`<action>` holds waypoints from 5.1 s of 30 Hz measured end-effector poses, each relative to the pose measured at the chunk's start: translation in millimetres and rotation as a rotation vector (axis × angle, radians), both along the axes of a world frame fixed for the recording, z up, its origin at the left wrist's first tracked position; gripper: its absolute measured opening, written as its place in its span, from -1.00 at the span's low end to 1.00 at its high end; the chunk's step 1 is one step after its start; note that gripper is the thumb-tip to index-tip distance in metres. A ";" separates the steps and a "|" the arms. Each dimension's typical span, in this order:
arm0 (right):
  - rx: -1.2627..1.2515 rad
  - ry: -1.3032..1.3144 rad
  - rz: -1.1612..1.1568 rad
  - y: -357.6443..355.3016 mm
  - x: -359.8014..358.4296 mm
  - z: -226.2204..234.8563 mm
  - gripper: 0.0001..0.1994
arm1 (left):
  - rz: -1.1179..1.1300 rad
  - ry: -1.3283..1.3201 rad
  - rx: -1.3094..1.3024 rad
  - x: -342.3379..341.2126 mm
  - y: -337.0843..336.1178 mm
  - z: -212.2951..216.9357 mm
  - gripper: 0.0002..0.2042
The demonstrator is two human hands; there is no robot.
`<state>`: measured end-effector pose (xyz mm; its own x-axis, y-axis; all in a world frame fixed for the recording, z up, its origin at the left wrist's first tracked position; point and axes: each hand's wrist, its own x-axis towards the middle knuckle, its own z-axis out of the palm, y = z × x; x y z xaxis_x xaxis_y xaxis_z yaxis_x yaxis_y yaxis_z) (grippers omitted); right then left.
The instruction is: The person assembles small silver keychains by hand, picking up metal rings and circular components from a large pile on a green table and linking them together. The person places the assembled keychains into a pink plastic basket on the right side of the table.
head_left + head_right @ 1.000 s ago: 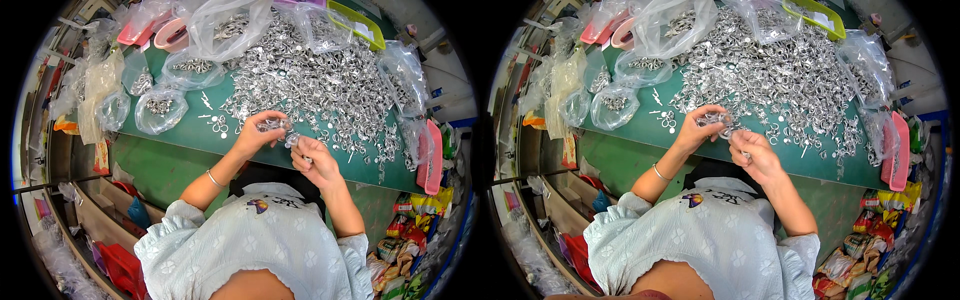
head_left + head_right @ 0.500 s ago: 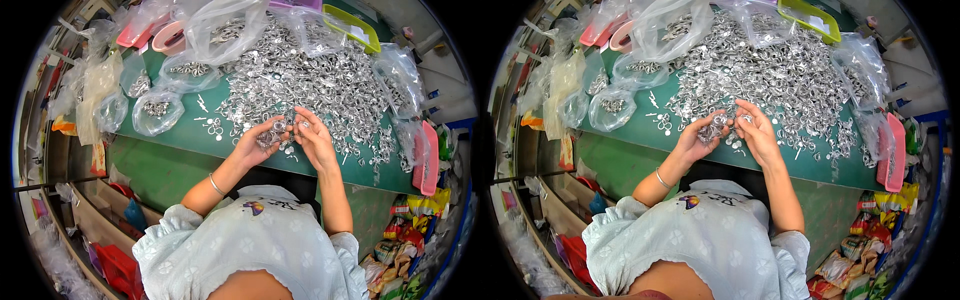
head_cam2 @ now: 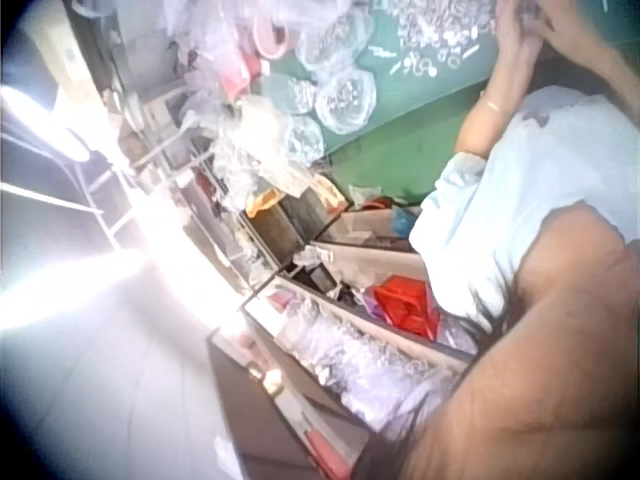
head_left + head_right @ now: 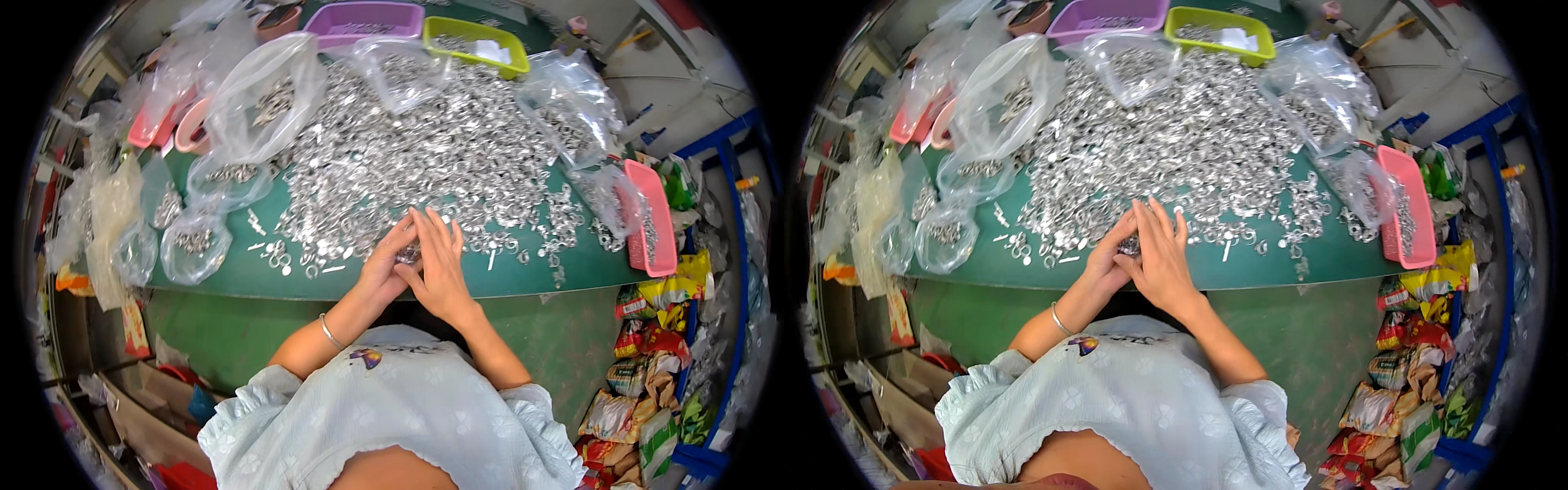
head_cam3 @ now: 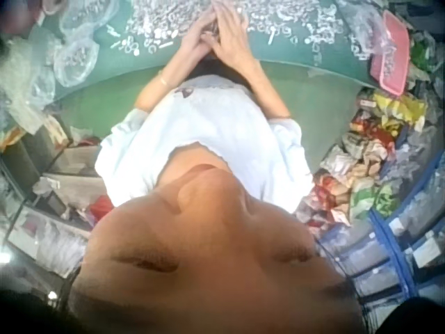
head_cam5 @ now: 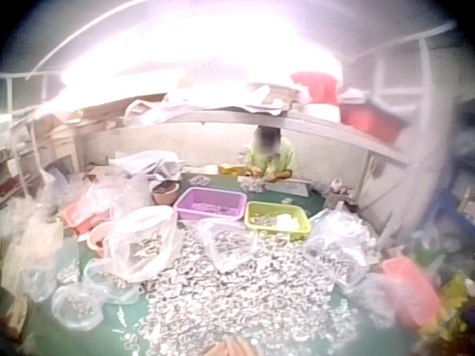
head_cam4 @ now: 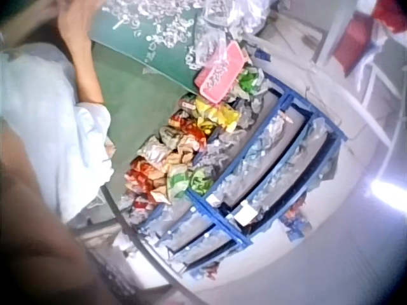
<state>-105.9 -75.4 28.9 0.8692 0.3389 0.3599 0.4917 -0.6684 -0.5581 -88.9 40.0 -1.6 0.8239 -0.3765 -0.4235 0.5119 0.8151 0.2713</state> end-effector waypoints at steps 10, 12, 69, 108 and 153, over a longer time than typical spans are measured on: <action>-0.136 -0.318 -0.599 -193.8 83.2 11.2 -0.46 | -0.394 -0.034 0.223 68.8 -68.4 39.9 -0.66; -0.389 -0.358 -0.731 -216.5 123.5 35.0 -0.44 | -0.422 -0.139 0.259 98.9 -101.1 52.9 -0.67; -0.119 0.052 -0.024 -115.8 38.9 -42.8 -0.46 | -0.295 -1.463 2.064 31.4 -22.3 -10.7 -0.72; -0.202 0.021 -0.171 -69.5 65.3 -28.1 -0.68 | 0.015 -1.134 1.982 0.0 46.1 -25.9 -0.56; 0.195 0.192 -0.299 -76.5 83.9 -31.6 -0.87 | 0.068 -1.219 1.876 15.7 -0.9 -1.6 -0.69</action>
